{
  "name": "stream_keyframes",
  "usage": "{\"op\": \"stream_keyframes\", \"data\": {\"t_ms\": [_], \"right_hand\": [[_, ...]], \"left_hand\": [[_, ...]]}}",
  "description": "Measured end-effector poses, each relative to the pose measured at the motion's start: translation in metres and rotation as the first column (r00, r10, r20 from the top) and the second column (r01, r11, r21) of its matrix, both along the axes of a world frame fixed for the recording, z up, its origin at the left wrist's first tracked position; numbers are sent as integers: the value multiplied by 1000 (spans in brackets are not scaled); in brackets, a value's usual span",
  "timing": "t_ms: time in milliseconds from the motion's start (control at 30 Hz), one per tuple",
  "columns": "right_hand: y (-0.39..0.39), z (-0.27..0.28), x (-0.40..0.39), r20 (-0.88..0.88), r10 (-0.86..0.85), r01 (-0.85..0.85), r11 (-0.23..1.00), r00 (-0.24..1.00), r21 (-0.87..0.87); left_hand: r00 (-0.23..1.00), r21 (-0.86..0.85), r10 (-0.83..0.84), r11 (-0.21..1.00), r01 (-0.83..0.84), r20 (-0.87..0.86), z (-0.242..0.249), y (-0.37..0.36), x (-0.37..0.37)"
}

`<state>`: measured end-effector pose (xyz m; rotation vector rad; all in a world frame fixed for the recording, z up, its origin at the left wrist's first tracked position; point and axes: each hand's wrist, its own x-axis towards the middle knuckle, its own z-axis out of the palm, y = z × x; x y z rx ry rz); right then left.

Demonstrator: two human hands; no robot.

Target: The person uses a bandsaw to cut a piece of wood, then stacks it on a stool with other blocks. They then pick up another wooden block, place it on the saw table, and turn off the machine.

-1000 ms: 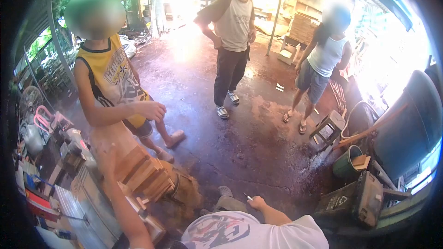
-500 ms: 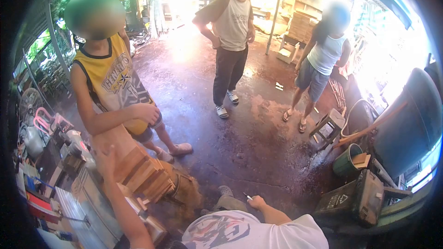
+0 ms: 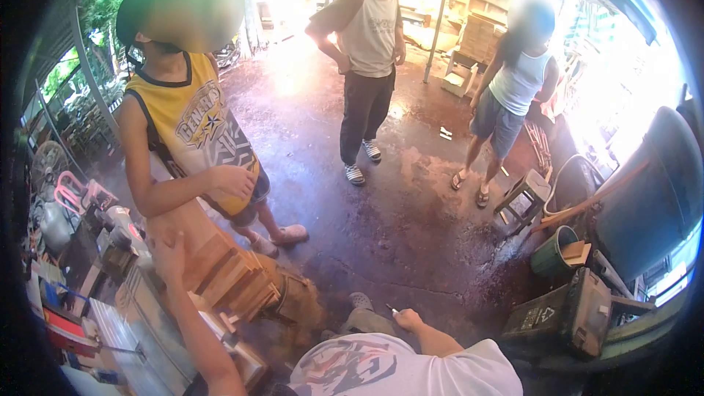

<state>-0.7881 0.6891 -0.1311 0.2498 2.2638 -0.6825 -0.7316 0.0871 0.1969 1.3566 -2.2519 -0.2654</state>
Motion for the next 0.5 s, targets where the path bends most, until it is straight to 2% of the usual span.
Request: {"op": "stream_keyframes", "data": {"t_ms": [500], "right_hand": [[-3, 6, -7, 2, 9, -9, 1000, 1000, 1]], "left_hand": [[1000, -27, -9, 1000, 9, 0, -4, -1, 0]]}}
